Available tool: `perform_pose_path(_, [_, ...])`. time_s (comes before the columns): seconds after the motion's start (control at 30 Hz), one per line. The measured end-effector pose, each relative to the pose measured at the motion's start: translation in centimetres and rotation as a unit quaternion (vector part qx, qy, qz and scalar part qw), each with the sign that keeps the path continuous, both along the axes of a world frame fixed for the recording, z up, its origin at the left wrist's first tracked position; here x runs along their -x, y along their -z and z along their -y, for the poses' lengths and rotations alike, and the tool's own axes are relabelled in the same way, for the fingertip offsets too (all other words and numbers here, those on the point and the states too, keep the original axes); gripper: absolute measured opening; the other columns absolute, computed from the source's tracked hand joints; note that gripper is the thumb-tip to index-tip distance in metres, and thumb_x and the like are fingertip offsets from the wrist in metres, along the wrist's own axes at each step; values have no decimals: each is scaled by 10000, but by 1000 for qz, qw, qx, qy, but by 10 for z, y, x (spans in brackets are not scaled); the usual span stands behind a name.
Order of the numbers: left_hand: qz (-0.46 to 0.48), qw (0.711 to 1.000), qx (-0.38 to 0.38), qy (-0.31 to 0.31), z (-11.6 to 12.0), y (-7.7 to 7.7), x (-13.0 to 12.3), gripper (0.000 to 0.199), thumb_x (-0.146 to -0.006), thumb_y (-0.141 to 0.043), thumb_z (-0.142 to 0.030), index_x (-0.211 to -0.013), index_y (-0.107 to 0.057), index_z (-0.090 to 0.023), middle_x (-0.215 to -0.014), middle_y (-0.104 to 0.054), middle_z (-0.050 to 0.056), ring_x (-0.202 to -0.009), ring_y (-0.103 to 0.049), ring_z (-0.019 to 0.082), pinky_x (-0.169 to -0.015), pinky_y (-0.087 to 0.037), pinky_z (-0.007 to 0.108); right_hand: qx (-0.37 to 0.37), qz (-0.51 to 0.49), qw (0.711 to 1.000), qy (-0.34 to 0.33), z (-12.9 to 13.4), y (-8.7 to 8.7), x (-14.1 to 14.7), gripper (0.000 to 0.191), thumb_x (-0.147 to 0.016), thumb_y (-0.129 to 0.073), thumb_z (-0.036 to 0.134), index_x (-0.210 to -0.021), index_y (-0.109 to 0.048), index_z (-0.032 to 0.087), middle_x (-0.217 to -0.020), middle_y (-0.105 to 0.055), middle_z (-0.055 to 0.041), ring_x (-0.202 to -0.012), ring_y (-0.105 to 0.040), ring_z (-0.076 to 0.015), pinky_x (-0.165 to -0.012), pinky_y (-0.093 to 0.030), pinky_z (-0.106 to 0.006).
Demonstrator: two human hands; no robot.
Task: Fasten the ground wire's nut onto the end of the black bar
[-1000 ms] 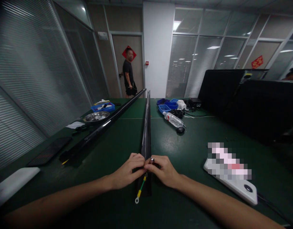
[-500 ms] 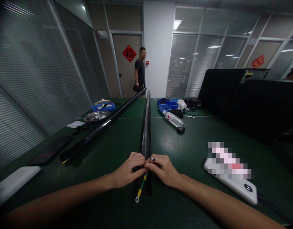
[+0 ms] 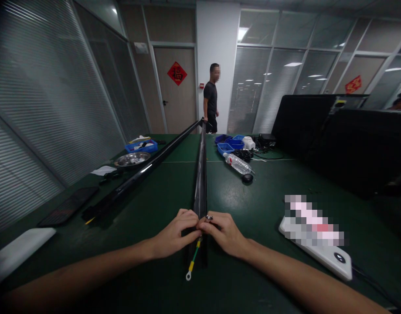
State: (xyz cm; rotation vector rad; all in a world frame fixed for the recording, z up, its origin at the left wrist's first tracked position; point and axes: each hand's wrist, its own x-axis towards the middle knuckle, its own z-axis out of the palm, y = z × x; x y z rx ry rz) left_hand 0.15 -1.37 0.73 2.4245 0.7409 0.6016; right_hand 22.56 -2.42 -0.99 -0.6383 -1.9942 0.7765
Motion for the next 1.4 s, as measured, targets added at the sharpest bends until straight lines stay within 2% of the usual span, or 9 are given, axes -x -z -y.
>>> perform_pose_path(0.43, [-8,1000,7,11,0,-1,-1,237,-1084,-475,-324,-1000,-659,-199,-972,-637,31,-1025,-552,204,-967,-342,359,27,3,1000,-6,-1,3,0,269,-1045,-595,354,-908,-733,168,-804,-691,-33,-735,-659,-165,-714,-504,-258])
perform_pose_path(0.63, [-7,1000,-1,2,-1,1,1,180,-1071,-518,-302,-992,-641,-198,-969,-626,16,-1019,-558,192,-984,-330,355,-9,1,1000,1,0,-2,0,313,-1071,-540,352,-937,-743,155,-809,-689,-46,-718,-649,-162,-695,-495,-263])
perform_pose_path(1.13, [-13,1000,8,12,0,-1,0,225,-1088,-474,-307,-1010,-655,-199,-974,-629,27,-1017,-544,198,-965,-339,356,23,13,1000,-4,0,0,-1,300,-1057,-565,379,-925,-725,163,-815,-694,-40,-737,-662,-170,-712,-508,-268])
perform_pose_path(1.4, [-12,1000,-1,4,0,1,1,195,-1076,-506,-307,-1000,-643,-190,-971,-617,20,-1022,-551,194,-985,-331,355,-6,7,1000,-5,0,1,-1,313,-1083,-513,333,-950,-734,156,-821,-678,-40,-733,-647,-157,-708,-491,-263])
